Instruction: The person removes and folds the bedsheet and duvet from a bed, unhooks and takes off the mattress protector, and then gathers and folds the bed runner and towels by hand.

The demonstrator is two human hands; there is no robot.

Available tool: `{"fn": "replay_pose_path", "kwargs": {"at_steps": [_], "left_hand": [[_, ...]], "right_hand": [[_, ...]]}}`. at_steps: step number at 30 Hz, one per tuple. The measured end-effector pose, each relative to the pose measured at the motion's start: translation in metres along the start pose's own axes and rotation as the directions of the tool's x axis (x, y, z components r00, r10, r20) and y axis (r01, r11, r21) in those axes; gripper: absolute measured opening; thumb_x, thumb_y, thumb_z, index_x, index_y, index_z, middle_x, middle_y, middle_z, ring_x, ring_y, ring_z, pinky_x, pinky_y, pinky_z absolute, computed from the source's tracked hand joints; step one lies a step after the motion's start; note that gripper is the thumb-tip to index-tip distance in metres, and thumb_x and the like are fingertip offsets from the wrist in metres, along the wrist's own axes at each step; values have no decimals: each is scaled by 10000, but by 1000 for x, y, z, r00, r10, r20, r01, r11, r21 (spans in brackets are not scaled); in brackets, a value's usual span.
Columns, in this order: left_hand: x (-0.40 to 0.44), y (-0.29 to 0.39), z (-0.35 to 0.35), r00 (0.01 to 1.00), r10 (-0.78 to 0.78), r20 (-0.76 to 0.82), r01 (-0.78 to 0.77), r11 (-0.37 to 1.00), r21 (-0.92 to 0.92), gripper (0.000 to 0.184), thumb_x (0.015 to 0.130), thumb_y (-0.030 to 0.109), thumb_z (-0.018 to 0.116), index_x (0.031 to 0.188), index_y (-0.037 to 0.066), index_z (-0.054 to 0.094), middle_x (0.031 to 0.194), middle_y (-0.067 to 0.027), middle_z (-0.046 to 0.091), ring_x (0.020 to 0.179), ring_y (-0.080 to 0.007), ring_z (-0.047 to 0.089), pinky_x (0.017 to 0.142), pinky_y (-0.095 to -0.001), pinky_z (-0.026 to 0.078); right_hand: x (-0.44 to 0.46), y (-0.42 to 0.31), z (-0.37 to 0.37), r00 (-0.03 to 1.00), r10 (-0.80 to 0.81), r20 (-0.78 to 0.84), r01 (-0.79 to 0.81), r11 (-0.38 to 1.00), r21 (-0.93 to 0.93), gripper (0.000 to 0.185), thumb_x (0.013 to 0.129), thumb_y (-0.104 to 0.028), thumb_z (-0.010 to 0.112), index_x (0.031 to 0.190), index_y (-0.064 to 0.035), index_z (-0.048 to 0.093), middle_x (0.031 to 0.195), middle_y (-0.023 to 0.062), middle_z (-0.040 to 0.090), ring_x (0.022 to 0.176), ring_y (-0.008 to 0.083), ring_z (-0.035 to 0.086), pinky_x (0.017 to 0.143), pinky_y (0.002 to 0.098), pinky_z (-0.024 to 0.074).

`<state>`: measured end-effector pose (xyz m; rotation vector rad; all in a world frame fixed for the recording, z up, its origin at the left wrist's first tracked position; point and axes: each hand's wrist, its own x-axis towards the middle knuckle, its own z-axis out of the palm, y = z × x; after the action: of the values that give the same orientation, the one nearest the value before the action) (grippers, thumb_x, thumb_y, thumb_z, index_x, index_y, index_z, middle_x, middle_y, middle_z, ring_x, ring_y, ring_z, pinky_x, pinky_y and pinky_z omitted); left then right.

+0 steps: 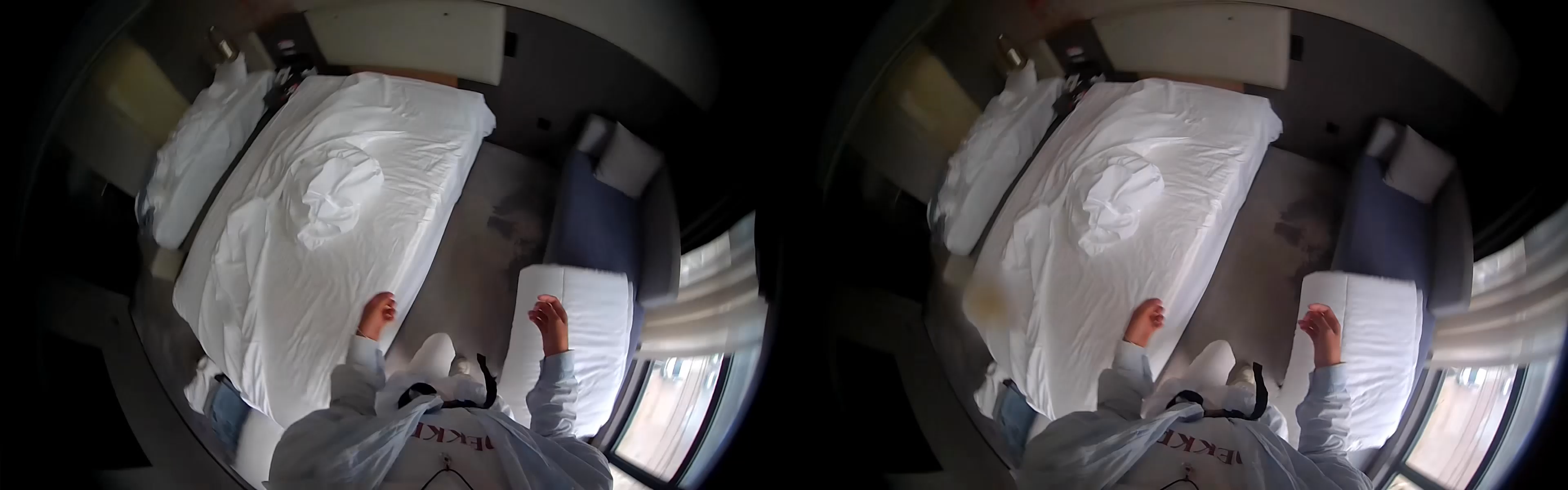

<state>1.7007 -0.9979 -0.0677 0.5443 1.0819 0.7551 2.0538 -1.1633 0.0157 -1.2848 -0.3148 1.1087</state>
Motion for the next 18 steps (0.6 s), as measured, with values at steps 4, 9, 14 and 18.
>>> {"fn": "replay_pose_path", "kwargs": {"at_steps": [4,9,14,18], "left_hand": [[69,74,1,971,176,-165,-221,922,-318,273,840,279,503,626,113,472,552,-15,482,494,-130,473,466,-251,389],[244,125,32,942,115,-316,-218,924,-315,389,820,309,515,502,177,333,448,23,333,412,-120,380,370,-262,307],[394,204,217,995,102,10,-96,962,-254,362,826,294,531,571,172,304,515,23,298,481,-117,338,474,-257,299],[443,282,356,972,174,156,-159,982,-104,353,854,258,488,562,99,371,500,-10,361,461,-121,373,460,-246,311]], "right_hand": [[133,-47,56,962,37,271,5,989,-151,149,863,-147,444,947,-69,540,755,19,546,708,125,557,688,244,444],[276,-81,82,945,-63,321,105,988,-113,144,878,-152,452,943,-79,557,728,16,549,692,114,557,670,233,444],[414,-125,81,984,38,175,-6,983,-183,153,871,-153,467,948,-69,568,724,9,544,677,102,543,646,225,444],[509,-209,114,981,-72,178,107,975,-196,169,858,-136,463,973,-47,548,741,20,553,693,111,554,658,238,452]]}}
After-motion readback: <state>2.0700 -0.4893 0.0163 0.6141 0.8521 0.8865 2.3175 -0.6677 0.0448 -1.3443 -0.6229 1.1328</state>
